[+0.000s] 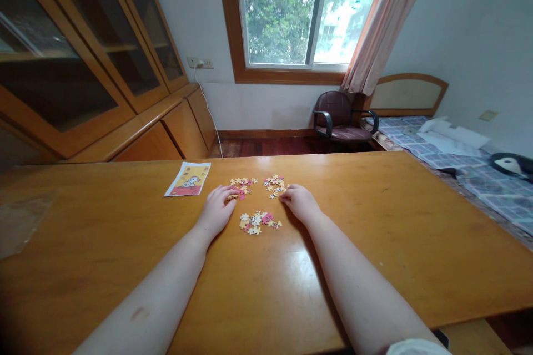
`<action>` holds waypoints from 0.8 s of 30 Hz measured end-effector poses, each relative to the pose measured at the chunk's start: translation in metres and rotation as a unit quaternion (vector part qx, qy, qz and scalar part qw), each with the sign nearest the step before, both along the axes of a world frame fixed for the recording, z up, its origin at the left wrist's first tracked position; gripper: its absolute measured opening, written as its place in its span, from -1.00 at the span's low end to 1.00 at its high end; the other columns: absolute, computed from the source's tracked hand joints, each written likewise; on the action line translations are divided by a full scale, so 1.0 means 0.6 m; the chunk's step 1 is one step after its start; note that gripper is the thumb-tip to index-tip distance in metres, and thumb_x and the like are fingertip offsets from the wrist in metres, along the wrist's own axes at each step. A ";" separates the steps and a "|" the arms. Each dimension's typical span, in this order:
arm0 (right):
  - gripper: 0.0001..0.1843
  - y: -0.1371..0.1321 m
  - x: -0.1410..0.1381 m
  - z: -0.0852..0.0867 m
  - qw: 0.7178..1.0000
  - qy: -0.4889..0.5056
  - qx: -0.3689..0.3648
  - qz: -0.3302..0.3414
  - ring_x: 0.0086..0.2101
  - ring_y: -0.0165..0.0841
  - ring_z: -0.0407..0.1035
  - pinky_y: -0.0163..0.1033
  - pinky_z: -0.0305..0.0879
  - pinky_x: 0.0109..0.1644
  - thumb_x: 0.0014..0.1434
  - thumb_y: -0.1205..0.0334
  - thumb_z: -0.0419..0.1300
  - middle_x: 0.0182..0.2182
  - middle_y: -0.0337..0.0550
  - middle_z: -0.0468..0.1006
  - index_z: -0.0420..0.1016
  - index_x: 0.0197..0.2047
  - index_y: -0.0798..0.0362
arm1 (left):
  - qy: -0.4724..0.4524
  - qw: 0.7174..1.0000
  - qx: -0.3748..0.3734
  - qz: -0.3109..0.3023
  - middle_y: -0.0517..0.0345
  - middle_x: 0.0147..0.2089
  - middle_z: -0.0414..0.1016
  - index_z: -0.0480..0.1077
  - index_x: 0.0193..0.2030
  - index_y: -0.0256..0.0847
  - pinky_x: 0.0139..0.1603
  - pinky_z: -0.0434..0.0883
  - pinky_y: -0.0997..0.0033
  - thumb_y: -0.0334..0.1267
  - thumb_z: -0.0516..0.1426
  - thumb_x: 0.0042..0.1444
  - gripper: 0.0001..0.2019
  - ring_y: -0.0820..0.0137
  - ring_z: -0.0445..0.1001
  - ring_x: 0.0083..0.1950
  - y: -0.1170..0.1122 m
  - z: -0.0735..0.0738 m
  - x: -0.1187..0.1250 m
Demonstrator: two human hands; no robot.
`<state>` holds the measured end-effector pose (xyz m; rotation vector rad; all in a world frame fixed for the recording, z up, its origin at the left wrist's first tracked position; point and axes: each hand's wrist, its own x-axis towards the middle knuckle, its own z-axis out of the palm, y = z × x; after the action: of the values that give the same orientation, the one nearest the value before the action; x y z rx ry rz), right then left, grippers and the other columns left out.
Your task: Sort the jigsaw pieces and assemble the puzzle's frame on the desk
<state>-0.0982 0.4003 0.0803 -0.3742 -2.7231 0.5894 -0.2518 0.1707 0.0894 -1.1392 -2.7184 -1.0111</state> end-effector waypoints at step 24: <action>-0.86 -0.065 0.008 0.055 0.973 -0.043 -0.106 0.198 -0.29 -0.35 0.43 -0.28 0.34 -0.15 0.08 0.20 0.28 -0.32 -0.12 0.56 0.61 -0.28 0.04 | 0.002 0.997 0.023 -0.076 0.10 0.06 0.48 0.48 -0.11 -0.12 0.29 0.16 0.06 -0.30 0.02 0.10 -0.73 0.21 0.25 0.24 0.003 0.015 0.015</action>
<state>-0.0936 0.3616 0.1131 0.1073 -2.8416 0.9952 -0.2427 0.1727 0.0983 -1.3548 -2.6254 -1.0804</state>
